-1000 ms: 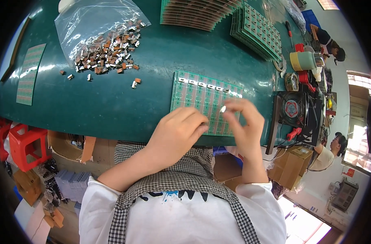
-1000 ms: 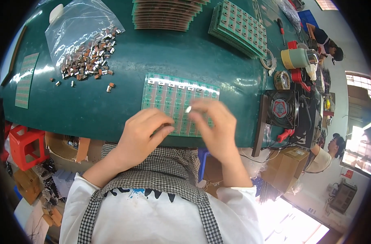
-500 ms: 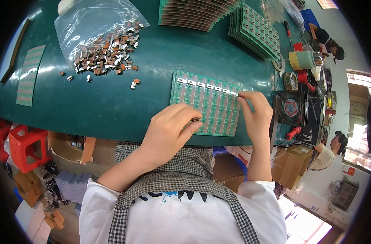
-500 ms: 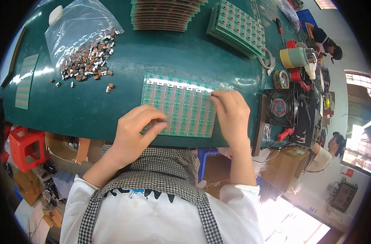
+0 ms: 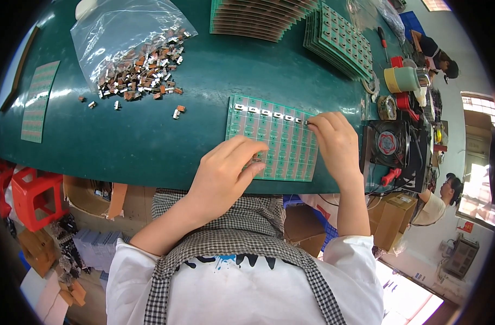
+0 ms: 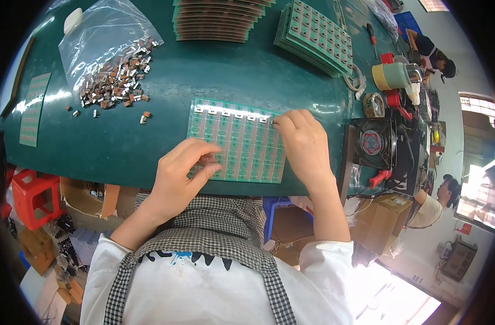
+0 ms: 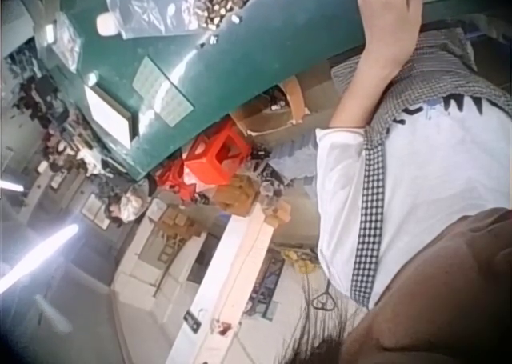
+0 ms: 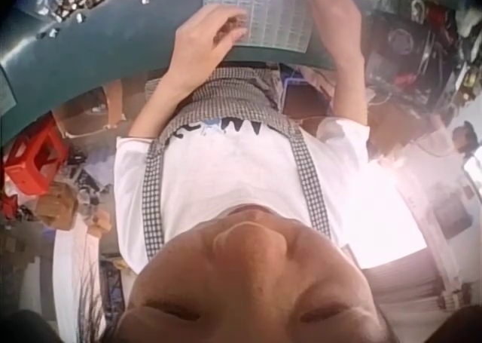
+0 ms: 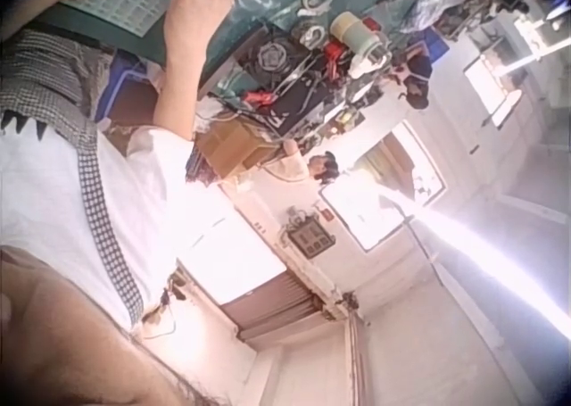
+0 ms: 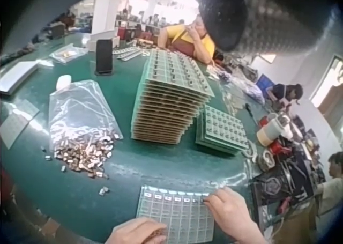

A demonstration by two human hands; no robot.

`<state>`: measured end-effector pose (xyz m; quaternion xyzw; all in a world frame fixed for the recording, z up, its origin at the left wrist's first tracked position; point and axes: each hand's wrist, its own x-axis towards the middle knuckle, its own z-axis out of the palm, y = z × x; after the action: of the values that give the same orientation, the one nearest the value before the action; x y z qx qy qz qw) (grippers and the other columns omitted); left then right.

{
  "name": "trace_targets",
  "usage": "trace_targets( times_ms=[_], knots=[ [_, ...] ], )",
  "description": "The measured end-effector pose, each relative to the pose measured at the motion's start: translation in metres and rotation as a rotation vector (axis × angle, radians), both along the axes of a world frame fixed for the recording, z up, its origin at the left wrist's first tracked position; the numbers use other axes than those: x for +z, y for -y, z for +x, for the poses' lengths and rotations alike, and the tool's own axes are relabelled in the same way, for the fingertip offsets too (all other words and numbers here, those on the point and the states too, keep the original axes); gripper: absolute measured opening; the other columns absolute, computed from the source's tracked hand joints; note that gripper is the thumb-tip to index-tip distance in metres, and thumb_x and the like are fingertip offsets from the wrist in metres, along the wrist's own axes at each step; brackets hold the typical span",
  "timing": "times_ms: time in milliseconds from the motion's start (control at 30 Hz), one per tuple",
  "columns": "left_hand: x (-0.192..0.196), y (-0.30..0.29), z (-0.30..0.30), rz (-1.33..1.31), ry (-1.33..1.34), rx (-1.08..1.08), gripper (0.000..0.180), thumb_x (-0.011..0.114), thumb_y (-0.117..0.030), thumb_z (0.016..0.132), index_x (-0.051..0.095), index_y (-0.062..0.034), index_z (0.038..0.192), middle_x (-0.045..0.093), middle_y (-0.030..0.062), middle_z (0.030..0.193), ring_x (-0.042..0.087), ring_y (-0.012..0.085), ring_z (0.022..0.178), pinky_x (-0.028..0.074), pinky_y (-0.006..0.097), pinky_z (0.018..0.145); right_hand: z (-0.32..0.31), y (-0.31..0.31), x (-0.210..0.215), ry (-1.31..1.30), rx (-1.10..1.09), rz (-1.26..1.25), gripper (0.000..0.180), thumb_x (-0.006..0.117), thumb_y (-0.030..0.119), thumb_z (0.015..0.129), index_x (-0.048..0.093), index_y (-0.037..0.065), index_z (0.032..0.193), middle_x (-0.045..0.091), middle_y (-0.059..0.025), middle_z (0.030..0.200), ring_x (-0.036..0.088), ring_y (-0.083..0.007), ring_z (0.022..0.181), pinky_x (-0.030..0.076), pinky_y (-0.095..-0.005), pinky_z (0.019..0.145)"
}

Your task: The person inserts small electronic components into specified slots on green circuit board panels by hand.

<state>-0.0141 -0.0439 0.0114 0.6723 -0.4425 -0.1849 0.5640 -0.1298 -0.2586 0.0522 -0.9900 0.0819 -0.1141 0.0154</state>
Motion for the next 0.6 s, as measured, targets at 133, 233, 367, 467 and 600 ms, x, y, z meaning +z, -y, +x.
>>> trace_targets(
  times_ms=[133,233,367,467,600],
  knots=[
    [-0.002,0.001,-0.002,-0.012,-0.024,-0.005,0.028,0.068,0.000,0.080,0.061,-0.0023,0.107,0.061,0.0101,0.090,0.063,0.0242,0.080,0.052,0.034,0.068,0.000,-0.001,-0.002,0.005,0.007,-0.074,0.014,0.069,0.002,0.072,0.065,0.003,0.086,0.064,-0.0070,0.085,0.062,-0.0245,0.083,0.051,-0.0356,0.069],
    [-0.003,0.001,-0.003,-0.036,-0.032,-0.003,0.033,0.067,0.003,0.079,0.060,-0.0024,0.111,0.061,0.0106,0.091,0.064,0.0238,0.079,0.052,0.034,0.068,-0.003,0.000,-0.005,0.006,0.024,-0.088,0.013,0.068,0.002,0.072,0.066,0.003,0.085,0.064,-0.0065,0.085,0.062,-0.0242,0.083,0.052,-0.0354,0.070],
    [-0.001,0.002,-0.005,-0.096,-0.047,-0.012,0.040,0.066,0.007,0.079,0.060,-0.0031,0.117,0.062,0.0109,0.095,0.065,0.0235,0.082,0.053,0.034,0.070,-0.004,0.000,-0.005,0.003,-0.024,-0.009,0.016,0.067,0.003,0.075,0.068,0.004,0.091,0.064,-0.0064,0.085,0.062,-0.0246,0.083,0.052,-0.0350,0.070],
    [-0.002,0.002,-0.009,-0.136,-0.039,-0.006,0.043,0.065,0.007,0.078,0.059,-0.0041,0.119,0.064,0.0111,0.099,0.065,0.0235,0.084,0.054,0.034,0.072,-0.003,-0.005,0.001,0.000,-0.080,0.030,0.019,0.068,0.005,0.077,0.069,0.004,0.096,0.064,-0.0067,0.083,0.062,-0.0258,0.081,0.052,-0.0355,0.069],
    [0.000,0.001,-0.011,-0.181,-0.033,-0.007,0.046,0.067,0.008,0.077,0.060,-0.0058,0.121,0.066,0.0107,0.102,0.066,0.0233,0.085,0.054,0.033,0.073,-0.006,-0.032,0.010,-0.003,-0.265,0.234,0.030,0.070,0.007,0.080,0.068,0.004,0.110,0.067,-0.0084,0.087,0.064,-0.0248,0.080,0.053,-0.0340,0.071]
  ],
)
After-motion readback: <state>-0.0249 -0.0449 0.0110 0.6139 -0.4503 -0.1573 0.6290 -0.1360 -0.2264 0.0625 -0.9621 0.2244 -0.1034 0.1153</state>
